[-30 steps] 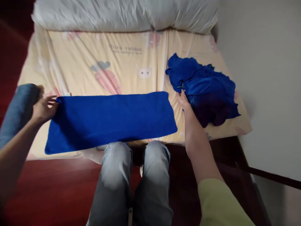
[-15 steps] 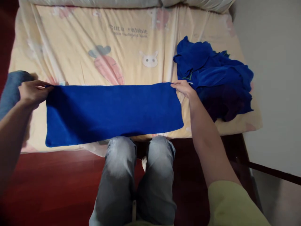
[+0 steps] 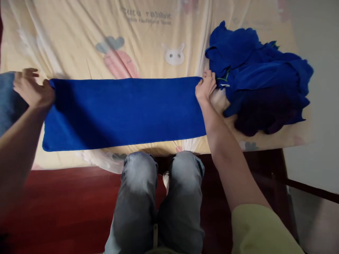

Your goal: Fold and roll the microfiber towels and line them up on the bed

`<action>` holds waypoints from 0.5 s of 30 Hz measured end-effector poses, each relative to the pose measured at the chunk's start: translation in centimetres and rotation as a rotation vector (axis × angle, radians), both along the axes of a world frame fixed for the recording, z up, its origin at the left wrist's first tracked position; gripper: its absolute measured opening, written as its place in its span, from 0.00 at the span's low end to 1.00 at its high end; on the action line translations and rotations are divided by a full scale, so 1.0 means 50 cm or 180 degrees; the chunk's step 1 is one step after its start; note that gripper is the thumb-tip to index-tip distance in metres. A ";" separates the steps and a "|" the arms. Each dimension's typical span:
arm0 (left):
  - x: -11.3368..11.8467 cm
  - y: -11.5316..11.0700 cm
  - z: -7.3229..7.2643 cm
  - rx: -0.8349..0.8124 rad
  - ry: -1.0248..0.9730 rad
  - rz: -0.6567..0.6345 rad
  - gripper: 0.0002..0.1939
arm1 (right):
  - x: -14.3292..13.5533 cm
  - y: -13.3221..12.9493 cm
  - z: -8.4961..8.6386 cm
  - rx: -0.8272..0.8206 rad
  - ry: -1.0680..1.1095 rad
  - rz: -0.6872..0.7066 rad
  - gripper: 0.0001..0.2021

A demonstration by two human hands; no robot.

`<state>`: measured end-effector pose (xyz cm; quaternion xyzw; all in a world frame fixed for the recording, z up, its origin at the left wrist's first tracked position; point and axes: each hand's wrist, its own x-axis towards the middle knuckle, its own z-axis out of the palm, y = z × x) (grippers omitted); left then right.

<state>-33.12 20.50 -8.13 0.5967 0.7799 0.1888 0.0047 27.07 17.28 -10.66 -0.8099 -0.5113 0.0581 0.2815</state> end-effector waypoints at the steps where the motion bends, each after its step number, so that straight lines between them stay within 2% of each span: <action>1: 0.026 -0.019 -0.005 0.0031 0.0007 -0.0054 0.27 | -0.025 -0.015 0.004 0.0099 -0.0179 0.0221 0.21; 3: 0.071 -0.055 -0.019 -0.0060 -0.0083 -0.0469 0.30 | -0.071 -0.042 0.003 0.0078 -0.0364 0.0879 0.24; 5: 0.098 -0.081 -0.035 -0.0376 -0.0124 -0.0961 0.32 | -0.104 -0.061 -0.008 -0.0295 -0.0417 0.1550 0.25; 7: 0.104 -0.094 -0.047 -0.0614 -0.0137 -0.1035 0.34 | -0.112 -0.070 -0.027 -0.0660 -0.0425 0.1898 0.28; 9: 0.091 -0.095 -0.053 -0.0688 -0.0144 -0.0868 0.35 | -0.092 -0.070 -0.044 -0.0746 -0.0425 0.1821 0.30; 11: 0.069 -0.089 -0.052 -0.0686 -0.0133 -0.0752 0.36 | -0.054 -0.064 -0.054 -0.0689 -0.0399 0.1473 0.31; 13: 0.054 -0.083 -0.044 -0.0698 -0.0125 -0.0670 0.36 | -0.018 -0.054 -0.053 -0.0664 -0.0315 0.1150 0.32; 15: 0.066 -0.079 -0.033 -0.0621 -0.0126 -0.0611 0.37 | -0.011 -0.043 -0.047 -0.0607 -0.0218 0.0993 0.33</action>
